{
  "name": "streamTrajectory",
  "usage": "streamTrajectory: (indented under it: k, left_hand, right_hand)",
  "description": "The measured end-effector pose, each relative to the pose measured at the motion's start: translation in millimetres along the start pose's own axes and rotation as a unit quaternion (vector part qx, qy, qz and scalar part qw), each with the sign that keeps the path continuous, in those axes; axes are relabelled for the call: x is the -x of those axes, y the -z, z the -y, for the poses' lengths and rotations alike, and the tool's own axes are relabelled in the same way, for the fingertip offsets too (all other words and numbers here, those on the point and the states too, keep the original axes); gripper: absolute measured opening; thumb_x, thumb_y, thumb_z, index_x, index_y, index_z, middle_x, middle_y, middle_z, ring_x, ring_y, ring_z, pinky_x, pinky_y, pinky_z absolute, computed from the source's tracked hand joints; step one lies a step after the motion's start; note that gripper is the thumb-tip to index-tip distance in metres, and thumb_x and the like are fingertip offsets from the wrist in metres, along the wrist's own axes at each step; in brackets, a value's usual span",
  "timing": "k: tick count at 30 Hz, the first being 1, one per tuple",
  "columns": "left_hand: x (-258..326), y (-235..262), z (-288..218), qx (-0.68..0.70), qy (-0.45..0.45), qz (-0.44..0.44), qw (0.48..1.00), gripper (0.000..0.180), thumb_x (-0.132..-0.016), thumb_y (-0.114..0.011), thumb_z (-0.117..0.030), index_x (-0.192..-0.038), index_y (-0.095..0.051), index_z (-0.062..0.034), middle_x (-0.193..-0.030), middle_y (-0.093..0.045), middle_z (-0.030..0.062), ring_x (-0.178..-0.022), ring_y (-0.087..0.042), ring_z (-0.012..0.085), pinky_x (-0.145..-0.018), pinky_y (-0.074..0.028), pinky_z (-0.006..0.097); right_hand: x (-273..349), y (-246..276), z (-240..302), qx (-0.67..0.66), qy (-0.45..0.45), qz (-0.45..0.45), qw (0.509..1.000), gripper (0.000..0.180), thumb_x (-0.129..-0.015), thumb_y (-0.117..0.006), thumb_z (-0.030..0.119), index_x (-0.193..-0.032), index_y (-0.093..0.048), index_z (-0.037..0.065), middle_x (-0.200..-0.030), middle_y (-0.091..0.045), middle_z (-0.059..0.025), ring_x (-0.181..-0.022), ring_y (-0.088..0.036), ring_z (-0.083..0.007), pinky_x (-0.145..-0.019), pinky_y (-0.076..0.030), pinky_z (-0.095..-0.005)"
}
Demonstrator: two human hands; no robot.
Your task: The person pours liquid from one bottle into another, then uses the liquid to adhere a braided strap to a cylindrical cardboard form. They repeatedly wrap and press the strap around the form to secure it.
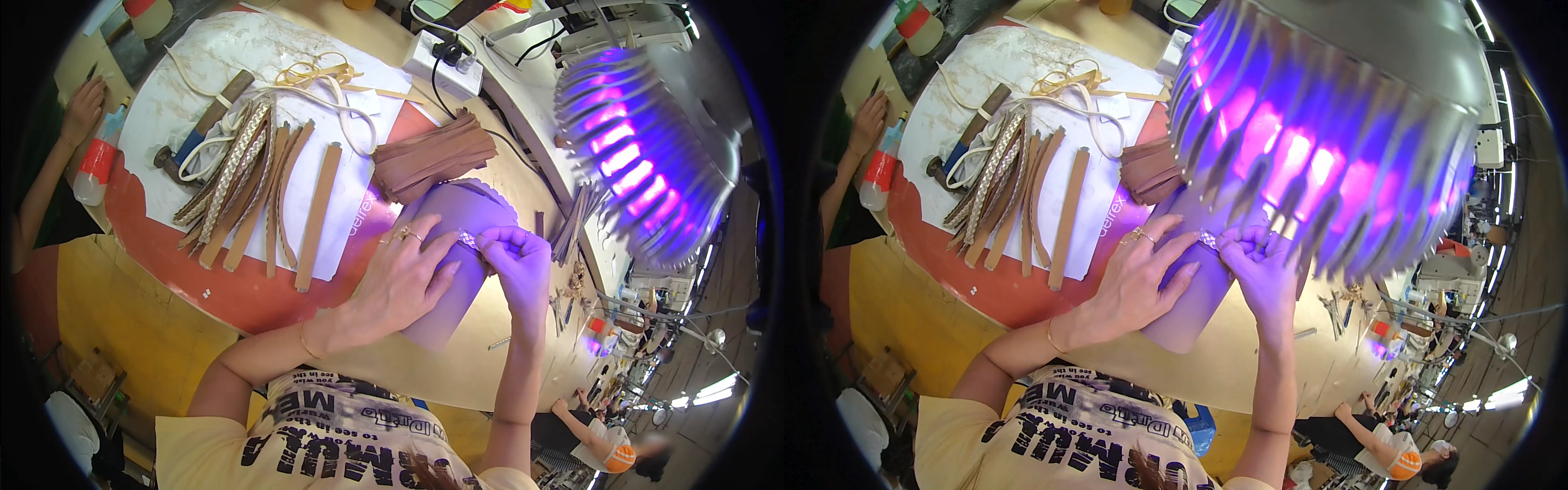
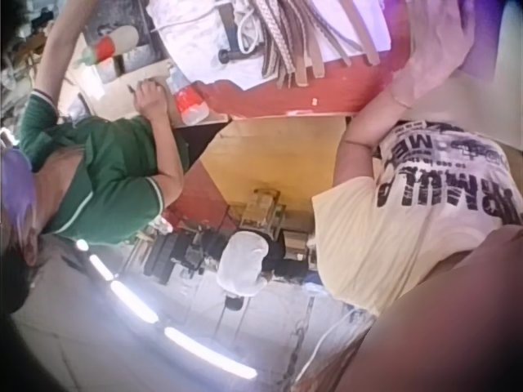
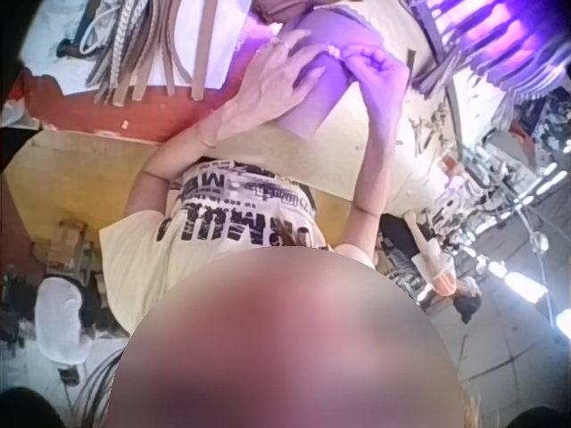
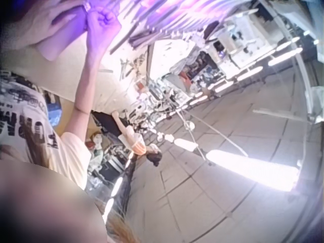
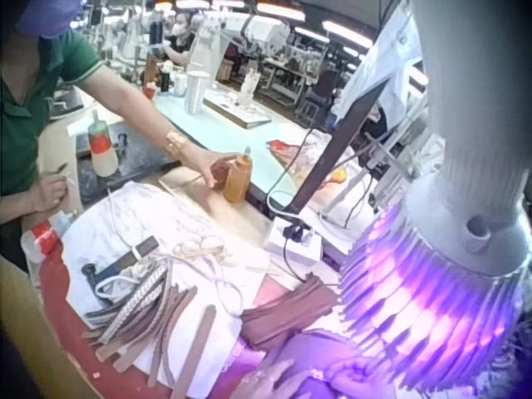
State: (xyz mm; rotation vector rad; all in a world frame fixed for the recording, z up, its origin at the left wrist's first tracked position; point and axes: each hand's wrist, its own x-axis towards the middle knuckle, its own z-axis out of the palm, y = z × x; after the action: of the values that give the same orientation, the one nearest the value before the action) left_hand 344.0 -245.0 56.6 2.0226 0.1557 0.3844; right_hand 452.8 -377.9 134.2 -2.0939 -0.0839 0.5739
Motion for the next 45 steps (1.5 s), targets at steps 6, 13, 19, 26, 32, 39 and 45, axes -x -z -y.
streamTrajectory:
  k: [6,13,19,26,32,39,45]
  left_hand:
    - [-3,2,2,0.058,0.011,-0.015,0.998,0.037,-0.087,-0.070,-0.020,-0.121,-0.066,-0.0059,-0.128,-0.056,0.0164,-0.110,-0.061,0.0341,-0.096,-0.047,0.045]
    - [-5,1,1,0.027,-0.038,0.015,0.999,0.038,-0.088,-0.069,-0.017,-0.125,-0.067,-0.0085,-0.130,-0.055,0.0172,-0.105,-0.062,0.0327,-0.094,-0.049,0.043]
    - [-7,4,2,-0.034,-0.084,0.008,0.996,0.034,-0.089,-0.067,-0.019,-0.122,-0.068,-0.0098,-0.128,-0.057,0.0185,-0.099,-0.064,0.0344,-0.085,-0.051,0.044]
    - [-8,2,-1,-0.049,-0.077,0.016,0.996,0.035,-0.090,-0.068,-0.016,-0.123,-0.068,-0.0082,-0.129,-0.057,0.0194,-0.100,-0.064,0.0331,-0.087,-0.051,0.041]
    - [-8,4,-1,-0.079,-0.075,0.040,0.993,0.035,-0.091,-0.067,-0.012,-0.125,-0.068,-0.0060,-0.132,-0.056,0.0206,-0.104,-0.063,0.0307,-0.090,-0.051,0.039]
    - [-9,5,-4,-0.083,-0.076,0.038,0.993,0.037,-0.089,-0.069,-0.015,-0.125,-0.068,-0.0067,-0.131,-0.057,0.0229,-0.102,-0.064,0.0357,-0.089,-0.052,0.041]
    - [-11,6,-5,-0.076,-0.071,0.051,0.993,0.037,-0.089,-0.069,-0.013,-0.125,-0.068,-0.0054,-0.132,-0.056,0.0232,-0.108,-0.062,0.0369,-0.093,-0.051,0.042]
  right_hand:
    - [-2,0,0,-0.028,-0.014,0.013,0.999,0.011,-0.083,-0.070,0.004,-0.088,-0.067,-0.005,-0.071,-0.067,-0.0046,-0.057,-0.059,-0.0071,-0.051,-0.046,-0.0201]
    - [-7,6,-1,0.008,0.016,0.045,0.999,0.018,-0.084,-0.074,0.010,-0.092,-0.068,-0.004,-0.071,-0.066,-0.0054,-0.059,-0.061,-0.0083,-0.053,-0.048,-0.0210]
    - [11,36,1,0.202,0.112,0.001,0.973,0.034,-0.086,-0.077,0.030,-0.094,-0.070,-0.002,-0.066,-0.067,-0.0078,-0.058,-0.062,-0.0108,-0.055,-0.048,-0.0277]
    - [21,48,-40,0.050,0.029,0.045,0.997,0.032,-0.092,-0.071,0.029,-0.088,-0.070,-0.002,-0.063,-0.060,-0.0019,-0.057,-0.049,-0.0077,-0.054,-0.041,-0.0263]
    - [18,46,-56,0.001,0.047,0.072,0.996,0.028,-0.094,-0.070,0.026,-0.089,-0.069,-0.001,-0.075,-0.062,0.0030,-0.069,-0.050,-0.0037,-0.065,-0.043,-0.0230]
    - [16,43,-63,-0.042,0.023,0.093,0.995,0.026,-0.094,-0.070,0.025,-0.089,-0.069,-0.001,-0.078,-0.064,0.0010,-0.076,-0.054,-0.0065,-0.070,-0.045,-0.0251]
    - [9,41,-68,-0.051,0.022,0.098,0.994,0.028,-0.093,-0.071,0.027,-0.085,-0.069,0.000,-0.076,-0.064,0.0016,-0.073,-0.053,-0.0055,-0.068,-0.044,-0.0241]
